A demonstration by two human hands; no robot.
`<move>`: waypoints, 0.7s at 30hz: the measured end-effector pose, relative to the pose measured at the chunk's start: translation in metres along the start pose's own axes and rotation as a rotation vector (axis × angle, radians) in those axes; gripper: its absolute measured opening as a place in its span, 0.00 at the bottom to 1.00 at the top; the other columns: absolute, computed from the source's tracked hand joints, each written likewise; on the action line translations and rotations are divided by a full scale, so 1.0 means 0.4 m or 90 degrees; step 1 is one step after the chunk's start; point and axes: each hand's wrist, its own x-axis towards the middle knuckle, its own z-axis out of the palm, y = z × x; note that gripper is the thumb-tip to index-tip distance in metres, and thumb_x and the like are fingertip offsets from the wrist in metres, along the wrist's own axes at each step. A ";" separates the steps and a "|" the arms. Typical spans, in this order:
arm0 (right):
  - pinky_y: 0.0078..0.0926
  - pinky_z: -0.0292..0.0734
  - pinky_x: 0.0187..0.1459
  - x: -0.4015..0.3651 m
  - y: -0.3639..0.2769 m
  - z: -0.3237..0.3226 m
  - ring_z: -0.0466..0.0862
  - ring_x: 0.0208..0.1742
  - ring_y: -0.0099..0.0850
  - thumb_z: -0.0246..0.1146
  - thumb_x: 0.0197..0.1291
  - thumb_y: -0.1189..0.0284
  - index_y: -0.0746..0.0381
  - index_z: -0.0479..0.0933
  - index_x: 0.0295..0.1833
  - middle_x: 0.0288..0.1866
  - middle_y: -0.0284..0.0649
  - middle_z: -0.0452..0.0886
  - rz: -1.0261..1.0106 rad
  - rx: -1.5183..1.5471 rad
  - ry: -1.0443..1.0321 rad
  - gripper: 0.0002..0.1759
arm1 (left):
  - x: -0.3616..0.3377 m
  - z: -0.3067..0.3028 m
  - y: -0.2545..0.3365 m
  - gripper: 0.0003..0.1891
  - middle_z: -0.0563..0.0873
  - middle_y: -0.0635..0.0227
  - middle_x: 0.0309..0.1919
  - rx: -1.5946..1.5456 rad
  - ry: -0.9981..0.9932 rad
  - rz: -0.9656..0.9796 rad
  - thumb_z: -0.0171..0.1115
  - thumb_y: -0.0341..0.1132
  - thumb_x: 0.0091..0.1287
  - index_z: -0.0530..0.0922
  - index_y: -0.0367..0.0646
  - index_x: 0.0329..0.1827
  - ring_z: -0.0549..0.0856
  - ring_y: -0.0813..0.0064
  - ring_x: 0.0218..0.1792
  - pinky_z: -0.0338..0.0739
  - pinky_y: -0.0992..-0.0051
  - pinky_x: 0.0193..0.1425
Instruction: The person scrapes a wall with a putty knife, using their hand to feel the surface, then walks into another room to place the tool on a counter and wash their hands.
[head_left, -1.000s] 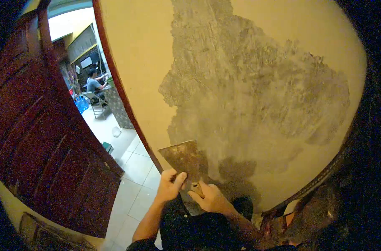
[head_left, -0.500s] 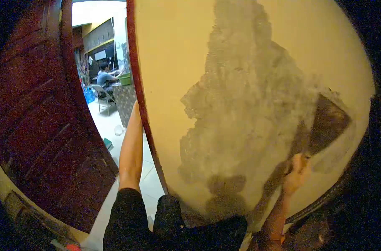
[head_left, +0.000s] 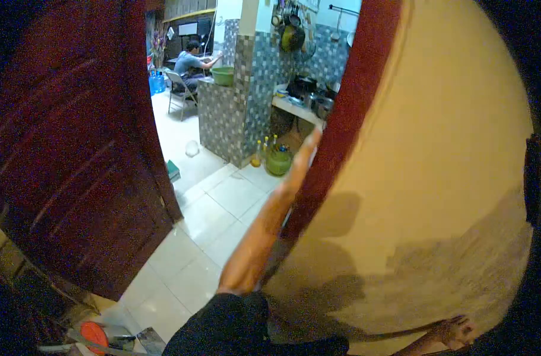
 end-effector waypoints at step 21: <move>0.47 0.69 0.49 0.264 0.270 0.969 0.74 0.43 0.37 0.46 0.76 0.53 0.60 0.69 0.58 0.46 0.42 0.73 -0.166 -0.530 0.152 0.22 | 0.070 -0.067 -0.068 0.18 0.75 0.76 0.30 0.039 -0.151 -0.040 0.39 0.44 0.80 0.74 0.43 0.40 0.72 0.83 0.35 0.68 0.76 0.43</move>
